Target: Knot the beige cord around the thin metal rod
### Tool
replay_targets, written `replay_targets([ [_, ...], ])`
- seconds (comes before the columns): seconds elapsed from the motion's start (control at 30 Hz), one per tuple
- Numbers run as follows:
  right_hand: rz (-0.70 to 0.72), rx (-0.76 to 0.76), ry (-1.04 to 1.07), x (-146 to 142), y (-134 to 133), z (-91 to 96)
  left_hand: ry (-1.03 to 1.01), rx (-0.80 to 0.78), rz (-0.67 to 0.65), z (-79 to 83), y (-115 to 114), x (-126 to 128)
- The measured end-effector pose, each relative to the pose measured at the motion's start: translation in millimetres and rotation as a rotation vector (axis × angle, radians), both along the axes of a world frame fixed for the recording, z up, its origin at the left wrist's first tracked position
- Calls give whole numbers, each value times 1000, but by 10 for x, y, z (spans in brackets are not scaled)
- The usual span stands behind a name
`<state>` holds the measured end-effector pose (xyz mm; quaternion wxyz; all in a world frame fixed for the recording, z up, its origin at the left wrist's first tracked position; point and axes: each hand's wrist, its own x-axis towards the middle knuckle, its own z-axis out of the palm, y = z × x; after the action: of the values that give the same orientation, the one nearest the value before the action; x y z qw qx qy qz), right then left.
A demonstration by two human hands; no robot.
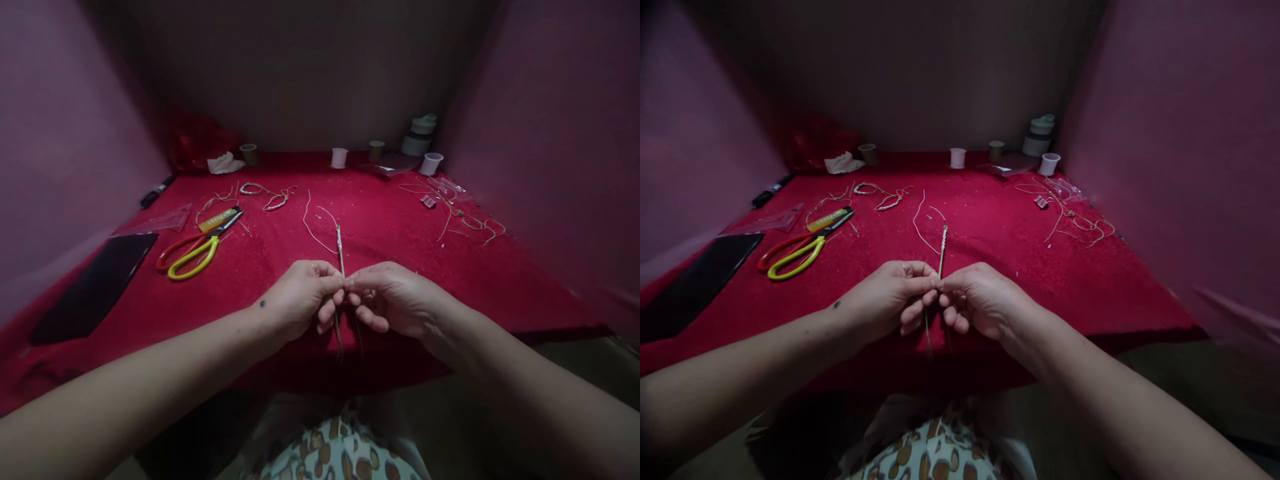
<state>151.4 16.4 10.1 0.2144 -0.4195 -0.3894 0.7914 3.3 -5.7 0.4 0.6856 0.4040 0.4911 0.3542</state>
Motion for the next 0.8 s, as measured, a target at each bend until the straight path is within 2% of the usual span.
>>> replay_targets([
  [0.1, -31, 26, -58, -16, 40, 15, 44, 17, -13, -1, -19, -22],
  [0.53, 69, 108, -171, -21, 130, -40, 229, 135, -25, 49, -65, -20],
  [0.8, 61, 80, -197, -49, 136, 6, 332, 179, -31, 64, -53, -51],
])
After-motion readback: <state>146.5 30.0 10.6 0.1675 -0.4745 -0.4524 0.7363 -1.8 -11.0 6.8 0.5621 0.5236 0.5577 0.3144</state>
